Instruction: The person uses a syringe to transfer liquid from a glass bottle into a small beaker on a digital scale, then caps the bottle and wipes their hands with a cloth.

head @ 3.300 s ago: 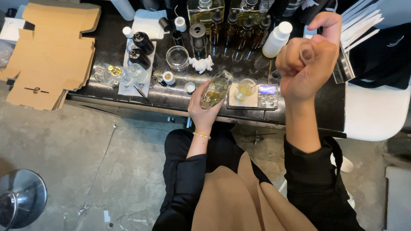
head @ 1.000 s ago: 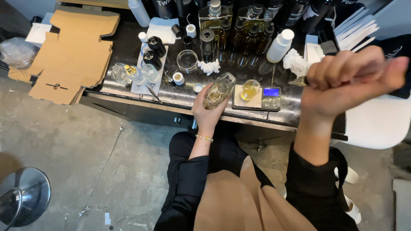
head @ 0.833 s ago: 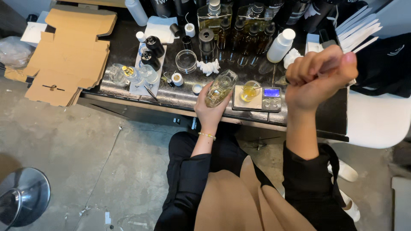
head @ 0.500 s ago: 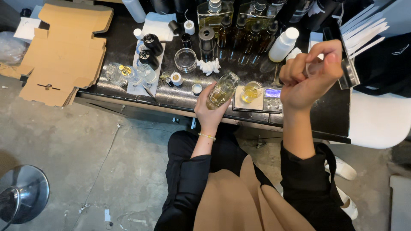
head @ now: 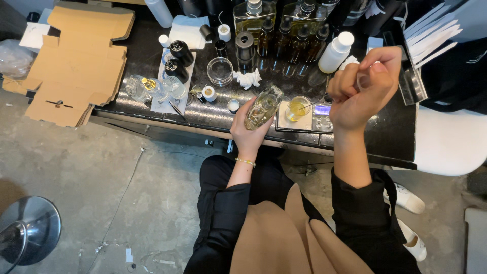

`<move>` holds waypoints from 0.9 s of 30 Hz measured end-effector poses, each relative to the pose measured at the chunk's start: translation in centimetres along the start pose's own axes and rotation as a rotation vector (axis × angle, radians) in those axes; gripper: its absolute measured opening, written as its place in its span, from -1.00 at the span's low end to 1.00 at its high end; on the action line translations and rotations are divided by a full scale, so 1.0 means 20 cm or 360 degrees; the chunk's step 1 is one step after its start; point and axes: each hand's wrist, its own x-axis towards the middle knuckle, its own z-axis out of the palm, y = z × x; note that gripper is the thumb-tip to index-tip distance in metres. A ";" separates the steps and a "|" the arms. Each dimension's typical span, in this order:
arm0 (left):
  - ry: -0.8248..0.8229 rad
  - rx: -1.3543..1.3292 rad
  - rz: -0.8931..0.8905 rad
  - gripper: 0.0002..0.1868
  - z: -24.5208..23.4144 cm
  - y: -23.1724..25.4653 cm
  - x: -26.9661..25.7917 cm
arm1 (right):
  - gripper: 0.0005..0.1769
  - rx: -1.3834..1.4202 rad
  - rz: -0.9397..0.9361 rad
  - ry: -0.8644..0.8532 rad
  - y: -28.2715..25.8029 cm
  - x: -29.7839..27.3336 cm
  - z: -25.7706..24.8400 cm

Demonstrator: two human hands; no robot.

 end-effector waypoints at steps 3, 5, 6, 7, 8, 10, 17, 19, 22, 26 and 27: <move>0.0005 0.0026 0.0112 -0.38 0.00 -0.01 0.01 | -0.81 0.0020 -0.0032 -0.0029 0.01 0.01 -0.01; 0.0005 0.0034 0.0107 -0.38 0.00 -0.01 0.00 | -0.82 0.0021 -0.0039 -0.0028 0.01 0.01 -0.01; 0.0006 0.0042 0.0102 -0.37 0.01 -0.02 0.00 | -0.83 0.0021 -0.0046 -0.0028 0.01 0.01 -0.01; 0.0006 0.0041 0.0104 -0.37 0.00 -0.02 0.00 | -0.83 0.0021 -0.0048 -0.0028 0.02 0.01 -0.04; -0.0007 0.0030 0.0092 -0.37 0.00 -0.02 0.00 | -0.84 0.0054 -0.0073 -0.0018 0.03 0.01 -0.06; -0.0017 0.0021 0.0084 -0.37 0.00 -0.01 0.00 | -0.85 0.0091 -0.0101 -0.0011 0.00 0.02 -0.09; -0.0008 -0.0010 0.0227 -0.38 -0.04 0.08 0.01 | -0.76 0.0152 -0.0396 -0.0063 -0.36 -0.06 0.01; -0.0028 -0.0058 0.0277 -0.38 -0.06 0.11 0.01 | -0.73 0.0094 -0.0419 -0.0043 -0.40 -0.10 0.06; -0.0134 -0.0002 0.0470 -0.32 -0.08 0.17 0.01 | -0.73 0.0079 -0.0474 0.0007 -0.39 -0.14 0.09; -0.0185 -0.0007 0.0669 -0.38 -0.10 0.26 0.01 | -0.73 0.0074 -0.0465 0.0023 -0.35 -0.22 0.09; -0.0213 0.0028 0.0766 -0.36 -0.10 0.26 0.01 | -0.70 0.0055 -0.0476 0.0017 -0.33 -0.25 0.08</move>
